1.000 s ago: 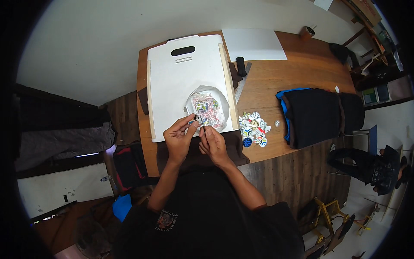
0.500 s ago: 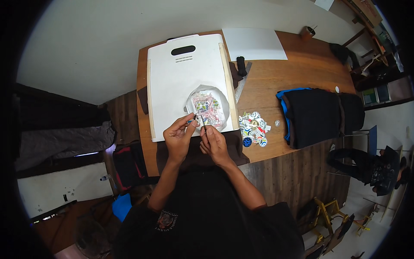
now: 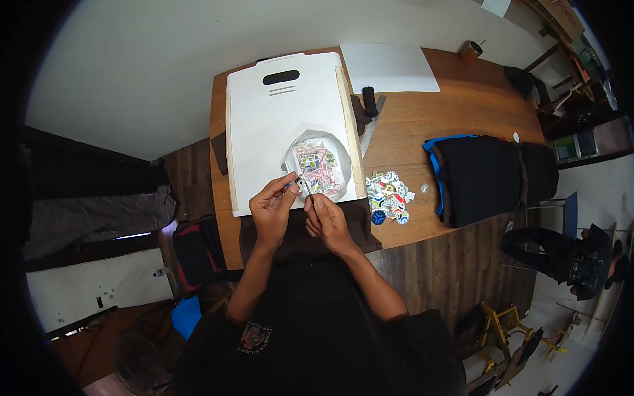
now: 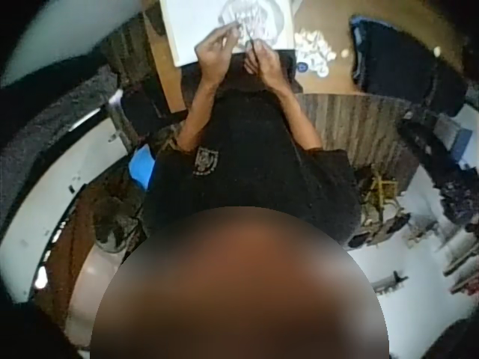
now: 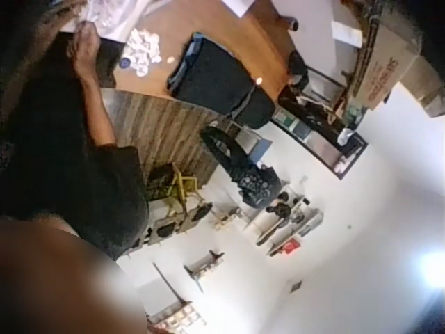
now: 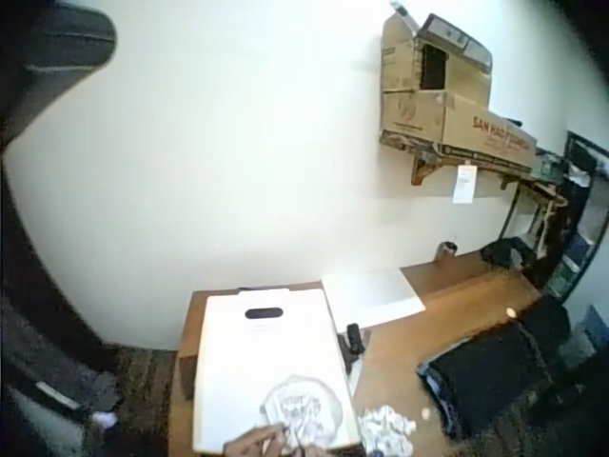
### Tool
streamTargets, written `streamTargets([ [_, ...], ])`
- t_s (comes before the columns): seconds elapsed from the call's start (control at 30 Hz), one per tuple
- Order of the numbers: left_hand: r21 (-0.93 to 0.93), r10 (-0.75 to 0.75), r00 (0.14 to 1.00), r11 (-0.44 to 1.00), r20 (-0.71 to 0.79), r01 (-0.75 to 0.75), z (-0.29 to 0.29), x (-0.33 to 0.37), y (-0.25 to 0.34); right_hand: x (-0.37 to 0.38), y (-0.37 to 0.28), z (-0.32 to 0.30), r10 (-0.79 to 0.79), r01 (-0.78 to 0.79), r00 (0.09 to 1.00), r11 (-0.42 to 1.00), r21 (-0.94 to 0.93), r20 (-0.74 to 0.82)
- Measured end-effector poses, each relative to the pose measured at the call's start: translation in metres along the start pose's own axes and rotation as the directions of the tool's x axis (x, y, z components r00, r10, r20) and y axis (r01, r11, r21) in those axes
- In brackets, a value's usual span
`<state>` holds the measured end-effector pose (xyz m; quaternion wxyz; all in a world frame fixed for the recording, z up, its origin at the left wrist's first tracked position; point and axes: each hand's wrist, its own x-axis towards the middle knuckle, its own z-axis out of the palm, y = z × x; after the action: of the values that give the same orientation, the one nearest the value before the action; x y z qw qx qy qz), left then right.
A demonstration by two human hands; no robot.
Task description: Trimming the edges of printed stickers using a small hand tool.
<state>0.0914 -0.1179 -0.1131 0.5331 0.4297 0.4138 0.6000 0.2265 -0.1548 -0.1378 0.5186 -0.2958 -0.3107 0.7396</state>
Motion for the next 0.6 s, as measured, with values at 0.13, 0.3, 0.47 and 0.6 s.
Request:
streamTargets([
  [0.13, -0.006, 0.017, 0.996, 1.0, 0.088, -0.016, 0.0002, 0.0003, -0.0001, -0.0004, -0.0002, -0.0021, -0.075, 0.073, 0.996, 0.996, 0.044, 0.057],
  [0.3, 0.009, 0.024, 0.999, 1.0, 0.022, -0.024, -0.0007, 0.0012, 0.0012, -0.0015, 0.0013, -0.0047, 0.002, -0.002, 1.0, 1.0, -0.012, 0.017],
  [0.47, 0.017, 0.034, 0.999, 0.999, 0.028, -0.034, -0.0009, 0.0018, 0.0019, -0.002, 0.0015, -0.0057, -0.004, 0.005, 1.0, 1.0, -0.021, 0.022],
  [0.6, 0.016, 0.036, 0.999, 0.999, 0.041, -0.036, -0.0005, 0.0025, 0.0023, -0.0019, 0.0004, -0.006, 0.005, -0.004, 1.0, 0.999, -0.036, 0.016],
])
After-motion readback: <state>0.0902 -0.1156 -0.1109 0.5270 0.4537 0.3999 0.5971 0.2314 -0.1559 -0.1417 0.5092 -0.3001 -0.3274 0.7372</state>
